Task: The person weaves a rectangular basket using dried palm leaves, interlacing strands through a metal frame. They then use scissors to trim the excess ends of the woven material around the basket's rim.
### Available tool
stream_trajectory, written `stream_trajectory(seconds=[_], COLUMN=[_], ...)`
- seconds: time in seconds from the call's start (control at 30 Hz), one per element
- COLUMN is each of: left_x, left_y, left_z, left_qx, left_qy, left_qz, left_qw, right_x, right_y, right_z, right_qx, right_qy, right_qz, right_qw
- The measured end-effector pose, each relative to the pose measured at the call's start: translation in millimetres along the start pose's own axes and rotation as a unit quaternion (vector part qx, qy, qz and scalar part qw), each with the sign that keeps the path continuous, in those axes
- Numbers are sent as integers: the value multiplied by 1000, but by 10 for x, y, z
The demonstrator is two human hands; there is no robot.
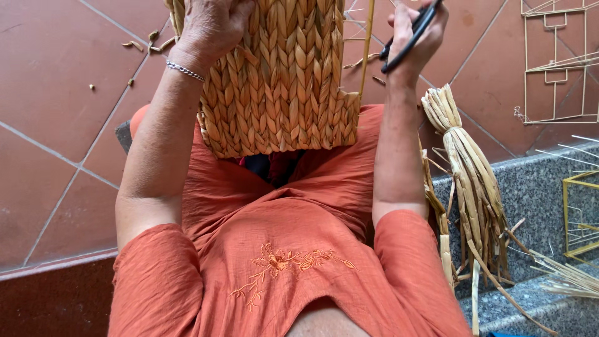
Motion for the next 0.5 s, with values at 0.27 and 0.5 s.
stream_trajectory(seconds=[0.27, 0.5], left_x=[3, 13], left_y=[31, -15], left_z=[44, 181], left_qx=[103, 71], left_qy=[57, 47], left_qz=[37, 11], left_qw=[992, 996], right_x=[189, 104], right_y=[418, 446], right_z=[306, 308], right_qx=[-47, 106], right_qy=[-10, 48], right_qz=[-38, 1], right_qw=[998, 993])
Point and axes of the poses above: each hand's wrist, its own x-axis towards the middle knuckle, its own z-axis out of the palm, y = z × x, the point moved 2 cm from there along x, towards the middle knuckle, and after that the axes turned 6 degrees about x, right-handed, at the moved point
